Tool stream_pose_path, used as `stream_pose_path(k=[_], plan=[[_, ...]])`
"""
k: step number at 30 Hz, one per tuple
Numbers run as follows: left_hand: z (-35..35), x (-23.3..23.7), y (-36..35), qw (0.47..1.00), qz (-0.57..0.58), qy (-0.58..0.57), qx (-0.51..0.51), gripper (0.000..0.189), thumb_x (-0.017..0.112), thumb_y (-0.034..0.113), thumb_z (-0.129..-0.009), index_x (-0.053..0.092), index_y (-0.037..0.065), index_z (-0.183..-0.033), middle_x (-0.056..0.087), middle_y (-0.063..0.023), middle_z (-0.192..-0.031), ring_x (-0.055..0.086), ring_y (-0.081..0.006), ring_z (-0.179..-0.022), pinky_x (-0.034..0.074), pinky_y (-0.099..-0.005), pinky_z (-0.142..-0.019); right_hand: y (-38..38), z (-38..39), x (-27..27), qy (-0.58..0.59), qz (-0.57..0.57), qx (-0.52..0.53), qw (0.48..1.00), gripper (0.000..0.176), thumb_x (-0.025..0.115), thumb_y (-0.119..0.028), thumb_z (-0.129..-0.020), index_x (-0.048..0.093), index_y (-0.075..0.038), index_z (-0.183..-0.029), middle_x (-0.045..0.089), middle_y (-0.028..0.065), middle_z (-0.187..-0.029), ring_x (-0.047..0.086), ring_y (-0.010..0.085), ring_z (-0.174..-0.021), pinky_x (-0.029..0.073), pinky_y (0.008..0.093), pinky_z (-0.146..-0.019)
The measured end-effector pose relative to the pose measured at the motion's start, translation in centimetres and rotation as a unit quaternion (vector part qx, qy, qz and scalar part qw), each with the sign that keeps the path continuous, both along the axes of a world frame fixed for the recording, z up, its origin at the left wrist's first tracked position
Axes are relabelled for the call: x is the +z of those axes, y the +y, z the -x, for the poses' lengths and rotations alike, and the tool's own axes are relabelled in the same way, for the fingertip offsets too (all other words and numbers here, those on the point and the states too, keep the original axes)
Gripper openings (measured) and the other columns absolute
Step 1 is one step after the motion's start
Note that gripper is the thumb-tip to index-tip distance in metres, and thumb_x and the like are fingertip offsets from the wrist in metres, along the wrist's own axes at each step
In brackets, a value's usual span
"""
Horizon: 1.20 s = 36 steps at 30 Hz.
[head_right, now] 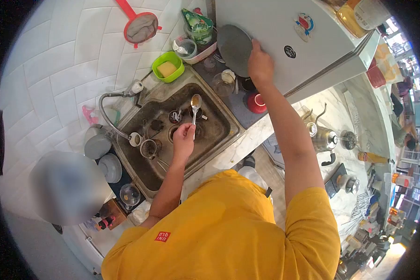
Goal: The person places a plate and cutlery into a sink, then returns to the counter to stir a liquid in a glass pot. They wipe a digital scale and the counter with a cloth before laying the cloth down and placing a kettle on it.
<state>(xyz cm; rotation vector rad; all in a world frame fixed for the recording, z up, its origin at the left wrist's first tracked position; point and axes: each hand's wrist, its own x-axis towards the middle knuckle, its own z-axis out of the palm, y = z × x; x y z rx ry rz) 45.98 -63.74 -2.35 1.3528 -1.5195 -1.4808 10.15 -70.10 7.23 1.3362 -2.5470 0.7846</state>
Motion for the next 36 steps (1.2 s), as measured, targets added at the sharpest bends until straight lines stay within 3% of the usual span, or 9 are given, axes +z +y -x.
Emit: stream_pose_path(k=[3,9,12,15,21,24,27,36], plan=[[0.8,-0.7,-0.3,0.999,0.040,-0.016,0.003,0.018,0.065,0.018,-0.100,0.069,0.001,-0.103,0.058,0.0056,-0.078,0.049,-0.0047,-0.068,0.039,-0.0236,-0.060,0.4,-0.3,-0.3,-0.009,-0.009,-0.018,1.000,0.036,0.057,-0.016,-0.099,0.052,-0.012,-0.135,0.072,0.0247,-0.091,0.070,0.0471,-0.085,0.055,0.0565,-0.078],[2.6,-1.8,-1.4,1.000,0.002,-0.007,0.002,0.017,0.065,0.017,-0.100,0.069,0.001,-0.101,0.059,0.0050,-0.078,0.050,-0.0049,-0.068,0.040,-0.0236,-0.060,0.9,-1.0,0.4,-0.031,-0.057,-0.044,0.997,0.037,0.052,-0.017,-0.100,0.048,-0.010,-0.136,0.072,0.0248,-0.096,0.070,0.0466,-0.092,0.055,0.0576,-0.080],[3.4,-2.1,-1.9,0.999,0.027,-0.023,-0.007,0.017,0.066,0.017,-0.099,0.070,0.001,-0.101,0.061,0.0039,-0.079,0.052,-0.0052,-0.069,0.041,-0.0241,-0.060,0.8,-0.7,-0.3,-0.002,-0.054,-0.037,0.998,0.037,0.057,-0.020,-0.099,0.048,-0.010,-0.133,0.071,0.0267,-0.091,0.069,0.0482,-0.087,0.055,0.0579,-0.077],[3.9,-1.7,-2.1,0.999,0.015,-0.047,-0.015,0.021,0.067,0.021,-0.097,0.071,0.001,-0.102,0.072,-0.0074,-0.086,0.067,-0.0167,-0.080,0.051,-0.0311,-0.075,1.0,-0.8,-0.5,-0.006,-0.049,-0.037,0.998,0.037,0.056,-0.018,-0.099,0.045,-0.009,-0.133,0.071,0.0262,-0.091,0.070,0.0479,-0.087,0.055,0.0575,-0.078],[4.4,-1.2,-2.5,0.997,0.020,-0.066,-0.027,0.023,0.067,0.024,-0.096,0.072,0.002,-0.101,0.073,-0.0081,-0.086,0.068,-0.0192,-0.079,0.052,-0.0340,-0.074,1.4,-0.5,-0.7,0.014,-0.063,-0.032,0.997,0.033,0.052,-0.013,-0.099,0.048,-0.007,-0.131,0.071,0.0267,-0.095,0.070,0.0469,-0.087,0.056,0.0574,-0.077],[4.6,-1.9,-2.6,0.997,0.038,-0.068,-0.024,0.019,0.066,0.018,-0.098,0.071,-0.001,-0.101,0.068,-0.0013,-0.083,0.059,-0.0094,-0.075,0.047,-0.0279,-0.068,1.8,-1.1,0.6,0.036,-0.070,-0.019,0.997,0.039,0.054,-0.007,-0.094,0.048,-0.009,-0.132,0.071,0.0227,-0.099,0.072,0.0446,-0.087,0.058,0.0528,-0.075],[4.8,-1.8,-2.6,0.995,0.038,-0.086,-0.027,0.019,0.066,0.018,-0.098,0.071,-0.001,-0.100,0.069,-0.0020,-0.083,0.059,-0.0099,-0.075,0.047,-0.0281,-0.069,2.4,-1.2,1.4,0.076,-0.039,0.001,0.996,0.036,0.056,-0.008,-0.094,0.049,-0.009,-0.129,0.072,0.0221,-0.098,0.071,0.0457,-0.084,0.058,0.0537,-0.074],[5.1,-0.7,-2.7,0.995,0.035,-0.084,-0.035,0.020,0.066,0.018,-0.099,0.070,-0.001,-0.102,0.070,-0.0032,-0.084,0.060,-0.0106,-0.074,0.048,-0.0282,-0.070,6.9,-2.7,5.7,0.004,0.153,-0.006,0.988,0.024,0.057,-0.012,-0.097,0.055,-0.005,-0.120,0.071,0.0245,-0.094,0.069,0.0466,-0.081,0.055,0.0533,-0.069]])
